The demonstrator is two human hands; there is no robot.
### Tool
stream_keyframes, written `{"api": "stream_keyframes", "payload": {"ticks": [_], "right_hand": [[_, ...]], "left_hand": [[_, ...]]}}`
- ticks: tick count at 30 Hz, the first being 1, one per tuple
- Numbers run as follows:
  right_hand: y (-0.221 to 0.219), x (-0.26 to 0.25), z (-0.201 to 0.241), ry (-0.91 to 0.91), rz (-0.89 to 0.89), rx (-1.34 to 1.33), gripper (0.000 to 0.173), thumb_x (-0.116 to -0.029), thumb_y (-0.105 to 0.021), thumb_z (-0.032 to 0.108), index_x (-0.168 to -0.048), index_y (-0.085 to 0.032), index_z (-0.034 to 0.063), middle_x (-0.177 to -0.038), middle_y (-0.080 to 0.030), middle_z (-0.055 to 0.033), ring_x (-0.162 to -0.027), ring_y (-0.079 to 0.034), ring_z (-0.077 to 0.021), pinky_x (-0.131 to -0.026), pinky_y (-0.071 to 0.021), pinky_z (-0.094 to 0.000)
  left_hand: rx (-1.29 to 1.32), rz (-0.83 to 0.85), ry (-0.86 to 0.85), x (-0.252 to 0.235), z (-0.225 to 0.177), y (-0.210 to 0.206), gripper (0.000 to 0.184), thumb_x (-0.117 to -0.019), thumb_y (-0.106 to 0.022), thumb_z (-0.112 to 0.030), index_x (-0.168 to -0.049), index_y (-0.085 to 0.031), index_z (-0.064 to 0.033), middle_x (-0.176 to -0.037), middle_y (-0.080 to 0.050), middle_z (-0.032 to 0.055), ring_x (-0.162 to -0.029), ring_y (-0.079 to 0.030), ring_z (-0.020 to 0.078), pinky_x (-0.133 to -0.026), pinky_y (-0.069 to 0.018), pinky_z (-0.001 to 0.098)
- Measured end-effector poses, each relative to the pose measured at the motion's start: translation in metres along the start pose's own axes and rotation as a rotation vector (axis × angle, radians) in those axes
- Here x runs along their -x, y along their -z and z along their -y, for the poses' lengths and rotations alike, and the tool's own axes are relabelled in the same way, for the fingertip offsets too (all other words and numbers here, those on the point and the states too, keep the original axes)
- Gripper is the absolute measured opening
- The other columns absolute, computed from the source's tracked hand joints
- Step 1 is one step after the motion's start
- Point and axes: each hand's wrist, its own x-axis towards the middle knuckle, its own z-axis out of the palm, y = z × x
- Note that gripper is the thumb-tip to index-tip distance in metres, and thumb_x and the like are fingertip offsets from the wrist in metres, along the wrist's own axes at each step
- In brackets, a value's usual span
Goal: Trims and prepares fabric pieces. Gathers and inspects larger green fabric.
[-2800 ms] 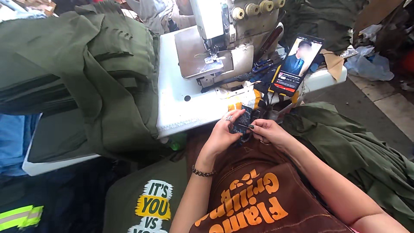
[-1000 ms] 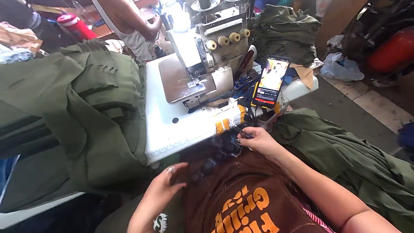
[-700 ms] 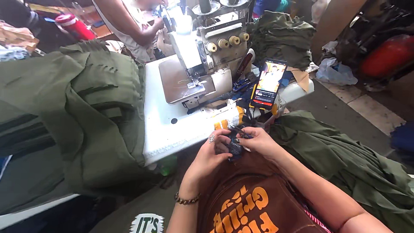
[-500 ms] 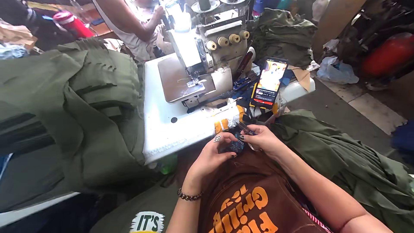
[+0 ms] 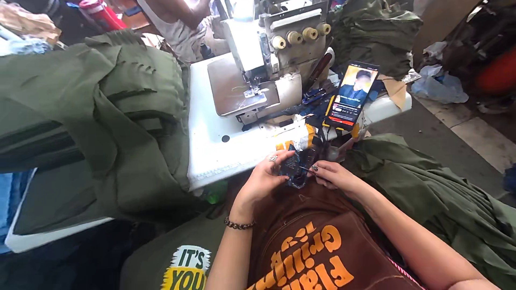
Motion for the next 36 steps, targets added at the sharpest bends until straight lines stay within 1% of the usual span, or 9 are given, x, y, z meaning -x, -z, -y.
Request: {"api": "stream_keyframes", "payload": {"ticks": [2, 8, 11, 16, 21, 27, 33, 35, 36], "right_hand": [[-0.005, 0.0, -0.003, 0.003, 0.011, -0.045, 0.025, -0.1061, -0.048, 0.024, -0.11, -0.065, 0.0064, -0.065, -0.057, 0.0082, -0.048, -0.044, 0.0029, -0.044, -0.0333, -0.0131], [-0.018, -0.005, 0.0, 0.003, 0.042, -0.077, 0.023, -0.106, -0.051, 0.023, -0.106, -0.067, 0.0061, -0.065, -0.056, 0.0078, -0.048, -0.043, 0.0026, -0.045, -0.0327, -0.0129], [-0.022, -0.007, 0.002, 0.011, 0.041, -0.094, 0.021, -0.1061, -0.051, 0.022, -0.105, -0.066, 0.0065, -0.064, -0.057, 0.0082, -0.048, -0.043, 0.0032, -0.044, -0.0329, -0.0127], [-0.026, -0.009, 0.004, 0.03, 0.023, -0.109, 0.02, -0.1057, -0.051, 0.021, -0.103, -0.065, 0.0066, -0.064, -0.056, 0.0086, -0.049, -0.044, 0.0028, -0.046, -0.034, -0.0132], [-0.027, -0.011, 0.004, 0.044, 0.007, -0.098, 0.02, -0.1053, -0.053, 0.021, -0.101, -0.066, 0.0073, -0.063, -0.056, 0.0086, -0.049, -0.044, 0.0026, -0.046, -0.0336, -0.0133], [-0.026, -0.012, 0.0, 0.065, -0.02, -0.093, 0.018, -0.1042, -0.055, 0.016, -0.101, -0.069, 0.0051, -0.062, -0.056, 0.0082, -0.048, -0.044, 0.0025, -0.045, -0.0342, -0.0135], [-0.021, -0.01, 0.0, 0.029, 0.004, -0.093, 0.021, -0.1061, -0.052, 0.019, -0.104, -0.068, 0.0053, -0.063, -0.057, 0.0077, -0.048, -0.043, 0.0027, -0.044, -0.0326, -0.0129], [-0.023, -0.012, 0.002, 0.028, 0.001, -0.101, 0.02, -0.1063, -0.051, 0.019, -0.103, -0.067, 0.0057, -0.063, -0.056, 0.0079, -0.048, -0.044, 0.0028, -0.044, -0.033, -0.0125], [-0.024, -0.013, 0.003, 0.027, -0.005, -0.104, 0.019, -0.1062, -0.052, 0.019, -0.1, -0.065, 0.0065, -0.062, -0.055, 0.008, -0.048, -0.044, 0.0028, -0.044, -0.033, -0.0125]], "left_hand": [[-0.007, 0.002, 0.005, -0.001, 0.003, -0.001, 0.066, -0.0796, -0.074, 0.011, -0.142, -0.058, -0.0031, -0.145, -0.055, 0.0106, -0.113, -0.065, 0.0148, -0.095, -0.0577, 0.0315], [-0.036, -0.011, 0.043, -0.002, 0.002, -0.009, 0.071, -0.0769, -0.079, 0.006, -0.144, -0.058, -0.0081, -0.146, -0.053, 0.0082, -0.11, -0.065, 0.0127, -0.091, -0.0573, 0.0292], [-0.044, -0.006, 0.03, -0.002, 0.002, -0.01, 0.072, -0.0765, -0.079, 0.006, -0.144, -0.057, -0.0071, -0.145, -0.054, 0.0085, -0.107, -0.065, 0.0116, -0.088, -0.0579, 0.0284], [-0.072, -0.007, 0.041, -0.001, -0.001, -0.012, 0.072, -0.0784, -0.078, 0.005, -0.145, -0.056, -0.0076, -0.144, -0.055, 0.0083, -0.107, -0.066, 0.012, -0.089, -0.0583, 0.0295], [-0.051, -0.008, 0.044, -0.002, 0.001, -0.011, 0.073, -0.0777, -0.078, 0.007, -0.145, -0.056, -0.0072, -0.145, -0.054, 0.0084, -0.111, -0.065, 0.0135, -0.091, -0.0586, 0.0313], [-0.046, -0.015, 0.051, -0.002, 0.002, -0.011, 0.074, -0.0767, -0.078, 0.008, -0.146, -0.056, -0.0084, -0.146, -0.053, 0.0075, -0.107, -0.066, 0.0126, -0.087, -0.0592, 0.0303], [-0.032, -0.013, 0.051, -0.003, 0.005, -0.01, 0.076, -0.0763, -0.08, 0.007, -0.146, -0.055, -0.0086, -0.146, -0.053, 0.0069, -0.102, -0.066, 0.0106, -0.083, -0.0592, 0.0281], [-0.022, -0.011, 0.046, -0.005, 0.004, -0.013, 0.076, -0.0759, -0.08, 0.007, -0.146, -0.055, -0.0083, -0.146, -0.053, 0.0071, -0.1, -0.066, 0.0104, -0.081, -0.0592, 0.0279], [-0.021, -0.004, 0.042, -0.006, 0.003, -0.015, 0.076, -0.0757, -0.08, 0.007, -0.146, -0.056, -0.008, -0.146, -0.053, 0.0074, -0.103, -0.066, 0.0113, -0.083, -0.0594, 0.029]]}}
